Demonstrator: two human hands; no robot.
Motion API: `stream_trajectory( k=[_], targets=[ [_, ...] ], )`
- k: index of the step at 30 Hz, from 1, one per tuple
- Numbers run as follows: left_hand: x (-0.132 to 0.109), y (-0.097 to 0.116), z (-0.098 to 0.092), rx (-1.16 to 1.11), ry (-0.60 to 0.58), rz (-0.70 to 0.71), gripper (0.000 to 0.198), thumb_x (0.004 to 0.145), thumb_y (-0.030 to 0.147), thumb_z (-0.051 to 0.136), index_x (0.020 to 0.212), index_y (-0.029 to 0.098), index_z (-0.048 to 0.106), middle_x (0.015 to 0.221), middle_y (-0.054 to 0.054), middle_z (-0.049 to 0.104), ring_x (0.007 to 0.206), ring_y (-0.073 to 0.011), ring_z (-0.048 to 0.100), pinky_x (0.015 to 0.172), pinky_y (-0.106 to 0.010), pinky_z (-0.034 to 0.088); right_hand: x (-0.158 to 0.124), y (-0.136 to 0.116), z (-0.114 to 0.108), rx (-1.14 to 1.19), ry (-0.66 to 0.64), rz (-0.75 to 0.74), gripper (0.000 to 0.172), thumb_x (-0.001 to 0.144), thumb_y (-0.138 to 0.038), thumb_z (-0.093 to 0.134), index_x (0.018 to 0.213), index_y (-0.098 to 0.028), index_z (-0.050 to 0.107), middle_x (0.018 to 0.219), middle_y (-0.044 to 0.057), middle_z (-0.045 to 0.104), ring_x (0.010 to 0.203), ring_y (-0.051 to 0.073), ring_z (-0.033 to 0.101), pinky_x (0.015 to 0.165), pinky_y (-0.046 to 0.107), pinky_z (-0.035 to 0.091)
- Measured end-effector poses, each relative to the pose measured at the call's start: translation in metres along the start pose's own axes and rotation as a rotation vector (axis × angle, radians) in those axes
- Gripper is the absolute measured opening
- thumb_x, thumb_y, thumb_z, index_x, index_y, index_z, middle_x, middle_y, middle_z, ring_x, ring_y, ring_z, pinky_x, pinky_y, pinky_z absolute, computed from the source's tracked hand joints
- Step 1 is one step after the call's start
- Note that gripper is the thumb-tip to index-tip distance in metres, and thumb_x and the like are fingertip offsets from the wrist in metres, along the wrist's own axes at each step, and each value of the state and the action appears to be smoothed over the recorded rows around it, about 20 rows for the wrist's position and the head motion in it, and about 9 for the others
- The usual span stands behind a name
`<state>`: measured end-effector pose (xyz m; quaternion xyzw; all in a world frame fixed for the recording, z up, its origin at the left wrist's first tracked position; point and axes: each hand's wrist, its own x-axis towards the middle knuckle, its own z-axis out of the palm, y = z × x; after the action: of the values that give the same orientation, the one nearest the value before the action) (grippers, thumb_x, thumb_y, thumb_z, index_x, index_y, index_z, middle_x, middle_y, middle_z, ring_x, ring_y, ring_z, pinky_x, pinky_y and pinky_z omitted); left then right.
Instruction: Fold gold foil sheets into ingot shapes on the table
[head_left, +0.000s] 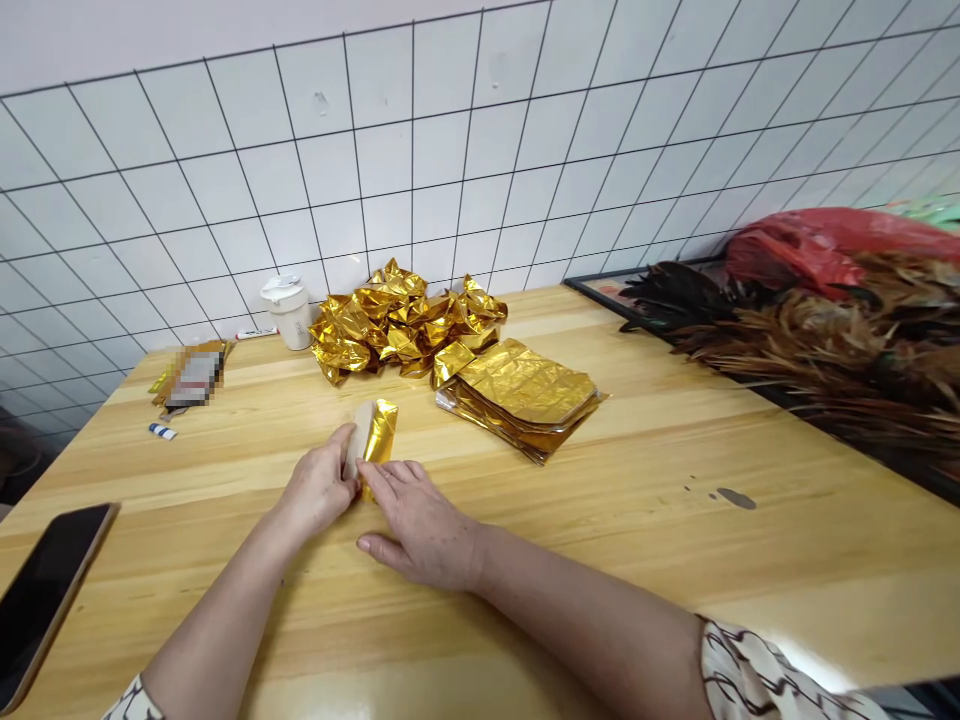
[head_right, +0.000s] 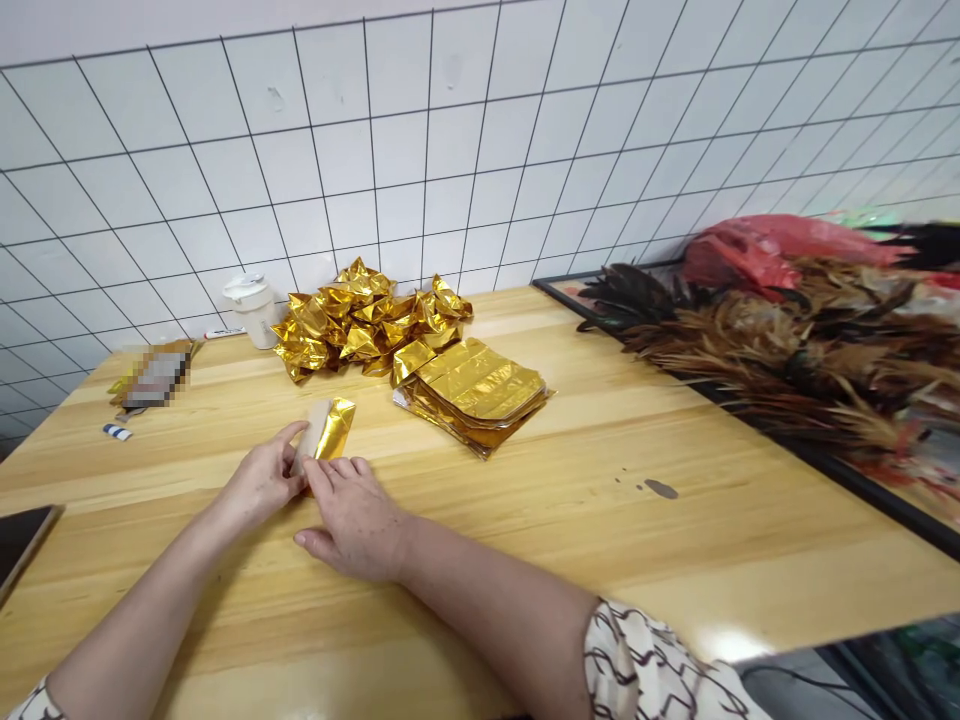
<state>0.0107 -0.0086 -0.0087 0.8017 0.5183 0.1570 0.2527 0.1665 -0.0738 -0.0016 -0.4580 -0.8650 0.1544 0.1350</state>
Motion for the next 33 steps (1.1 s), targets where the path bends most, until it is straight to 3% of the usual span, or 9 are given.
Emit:
stream_trajectory(
  k=[4, 8, 13, 17, 21, 25, 28, 33],
  targets=[
    [0.001, -0.002, -0.004, 0.020, -0.022, 0.007, 0.063, 0.070, 0.005, 0.051, 0.132, 0.014, 0.043, 0.069, 0.001, 0.064, 0.062, -0.0163, 0.059, 0.060, -0.026, 0.045, -0.001, -0.001, 0.000, -0.037, -0.019, -0.050, 0.062, 0.084, -0.038, 0.053, 0.132, -0.002, 0.040, 0.122, 0.022, 0.056, 0.112, 0.029, 0.046, 0.097, 0.046, 0.031],
    [0.003, -0.008, -0.005, 0.133, 0.046, 0.032, 0.064, 0.073, 0.004, 0.048, 0.135, 0.015, 0.040, 0.086, -0.004, 0.067, 0.074, -0.0177, 0.062, 0.072, -0.030, 0.049, -0.002, 0.000, 0.006, -0.069, -0.019, -0.108, 0.070, 0.086, -0.044, 0.049, 0.139, -0.002, 0.032, 0.135, 0.024, 0.047, 0.127, 0.032, 0.035, 0.105, 0.052, 0.021],
    [0.006, -0.013, 0.000, 0.284, 0.189, 0.179, 0.056, 0.072, 0.002, 0.045, 0.126, 0.018, 0.050, 0.097, -0.008, 0.065, 0.093, -0.0220, 0.060, 0.085, -0.035, 0.049, -0.001, 0.003, 0.011, -0.048, -0.075, -0.106, 0.072, 0.088, -0.047, 0.042, 0.143, -0.003, 0.025, 0.142, 0.025, 0.038, 0.137, 0.031, 0.023, 0.109, 0.056, 0.013],
    [0.003, -0.011, 0.003, 0.265, 0.246, 0.343, 0.049, 0.075, 0.004, 0.041, 0.120, 0.018, 0.055, 0.110, -0.010, 0.064, 0.104, -0.0227, 0.057, 0.094, -0.039, 0.047, 0.001, 0.009, 0.010, 0.016, -0.110, -0.089, 0.073, 0.088, -0.045, 0.045, 0.143, -0.001, 0.023, 0.145, 0.025, 0.033, 0.138, 0.031, 0.020, 0.111, 0.056, 0.011],
    [-0.002, -0.009, 0.008, 0.208, 0.108, 0.377, 0.054, 0.074, 0.002, 0.038, 0.124, 0.015, 0.053, 0.119, -0.011, 0.062, 0.110, -0.0217, 0.058, 0.098, -0.038, 0.046, 0.003, 0.013, 0.003, 0.093, -0.121, -0.078, 0.076, 0.088, -0.041, 0.048, 0.143, 0.003, 0.019, 0.146, 0.029, 0.028, 0.140, 0.031, 0.017, 0.112, 0.055, 0.011],
    [-0.007, -0.006, 0.010, 0.179, -0.055, 0.315, 0.061, 0.079, 0.005, 0.037, 0.139, 0.009, 0.035, 0.137, -0.016, 0.049, 0.126, -0.0216, 0.046, 0.105, -0.038, 0.040, 0.004, 0.016, -0.004, 0.138, -0.094, -0.088, 0.074, 0.087, -0.035, 0.050, 0.143, 0.001, 0.019, 0.145, 0.026, 0.032, 0.138, 0.028, 0.023, 0.112, 0.050, 0.016],
    [-0.011, -0.003, 0.007, 0.199, -0.148, 0.283, 0.062, 0.086, 0.019, 0.041, 0.144, 0.009, 0.023, 0.145, -0.017, 0.037, 0.136, -0.0230, 0.033, 0.110, -0.039, 0.033, 0.003, 0.022, -0.012, 0.092, -0.135, -0.075, 0.065, 0.088, -0.031, 0.050, 0.141, 0.001, 0.029, 0.146, 0.025, 0.031, 0.138, 0.027, 0.024, 0.112, 0.044, 0.020],
    [-0.013, 0.000, 0.004, 0.300, -0.253, 0.296, 0.065, 0.090, 0.042, 0.042, 0.143, 0.008, 0.025, 0.150, -0.018, 0.024, 0.140, -0.0257, 0.021, 0.114, -0.041, 0.025, 0.001, 0.031, -0.022, -0.061, -0.206, 0.083, 0.066, 0.092, -0.041, 0.042, 0.140, 0.003, 0.032, 0.147, 0.026, 0.029, 0.139, 0.032, 0.020, 0.113, 0.049, 0.018]
  ],
)
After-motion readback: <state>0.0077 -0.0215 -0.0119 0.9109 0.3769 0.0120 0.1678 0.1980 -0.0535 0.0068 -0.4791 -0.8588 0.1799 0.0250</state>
